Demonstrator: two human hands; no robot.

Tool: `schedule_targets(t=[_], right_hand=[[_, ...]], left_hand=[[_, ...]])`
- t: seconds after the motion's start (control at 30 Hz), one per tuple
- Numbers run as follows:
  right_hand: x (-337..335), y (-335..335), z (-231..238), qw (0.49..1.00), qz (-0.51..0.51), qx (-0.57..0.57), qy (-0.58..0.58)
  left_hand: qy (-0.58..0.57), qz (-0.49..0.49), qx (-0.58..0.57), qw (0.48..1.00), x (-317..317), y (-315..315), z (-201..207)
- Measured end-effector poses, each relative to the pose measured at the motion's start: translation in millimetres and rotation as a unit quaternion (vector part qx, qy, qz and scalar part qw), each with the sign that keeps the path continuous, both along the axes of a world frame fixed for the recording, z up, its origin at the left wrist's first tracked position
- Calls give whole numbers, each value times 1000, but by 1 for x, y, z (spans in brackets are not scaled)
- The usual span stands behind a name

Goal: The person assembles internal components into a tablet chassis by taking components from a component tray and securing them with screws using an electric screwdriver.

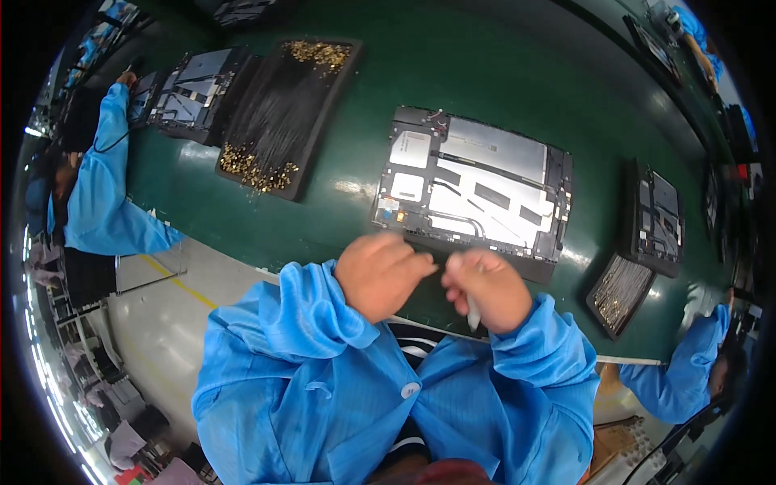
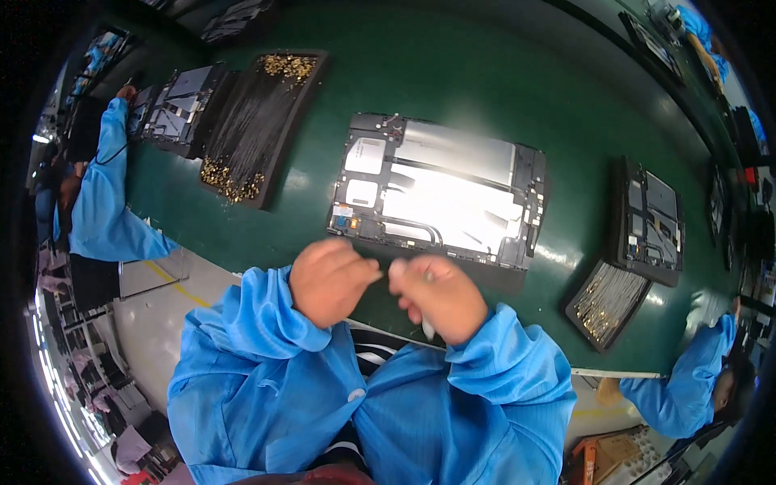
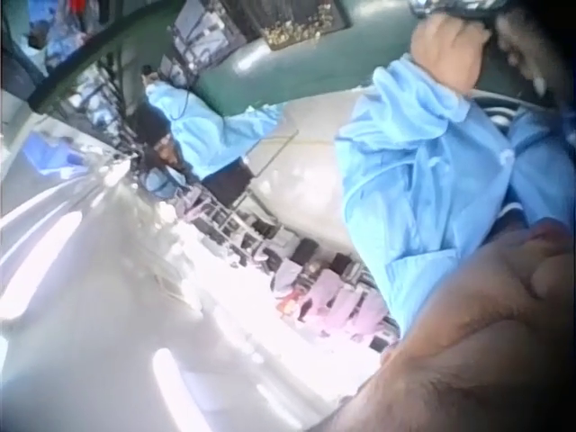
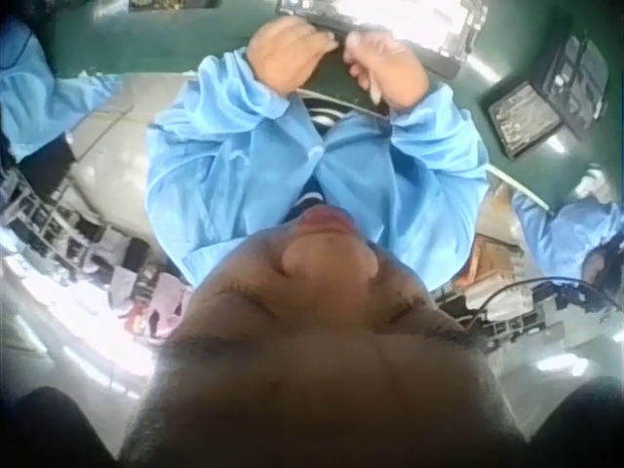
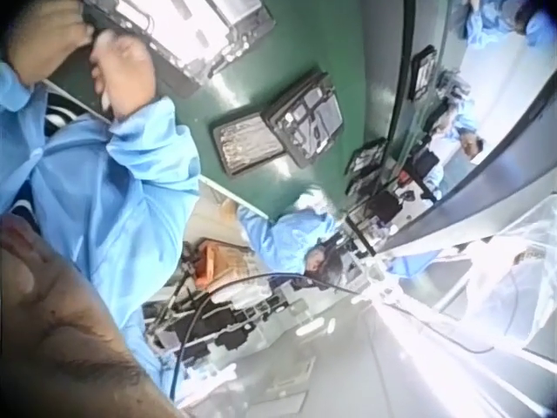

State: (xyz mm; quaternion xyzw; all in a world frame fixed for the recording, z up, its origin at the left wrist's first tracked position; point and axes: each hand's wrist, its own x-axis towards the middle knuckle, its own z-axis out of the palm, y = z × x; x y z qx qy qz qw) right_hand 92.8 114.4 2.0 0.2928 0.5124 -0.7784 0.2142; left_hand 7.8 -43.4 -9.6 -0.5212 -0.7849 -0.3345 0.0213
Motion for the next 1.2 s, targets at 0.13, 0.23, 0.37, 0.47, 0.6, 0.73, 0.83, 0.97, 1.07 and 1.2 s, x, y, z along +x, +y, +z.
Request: schedule_targets(t=[0.13,0.23,0.37,0.47,0.6,0.73,0.83,0.97,1.07,1.2], right_hand=[[-24,5,15,961,-267,-10,67],[-32,1,16,925,-343,51,158],[-27,-6,5,873,-350,242,240],[-27,-10,-13,852,-307,322,276],[-26,-14,-28,823,-253,388,328],[-27,-16,-36,792,-284,384,381],[-28,-18,-31,808,-291,355,370],[-30,-18,-33,802,-271,368,384],[-24,-14,-33,812,-206,400,371],[-25,-15,-31,830,-230,360,359]], left_hand=[[73,94,-4,993,-10,14,-19],[62,97,-14,993,-10,16,-19],[47,75,-27,996,-12,16,-15],[38,63,-51,996,-13,18,-12],[45,69,-65,994,-11,17,-11],[45,78,-73,993,-11,18,-7],[41,79,-82,993,-11,19,-8],[46,91,-78,992,-11,16,-11],[25,92,-76,993,-10,17,-10],[18,89,-66,994,-10,19,-10]])
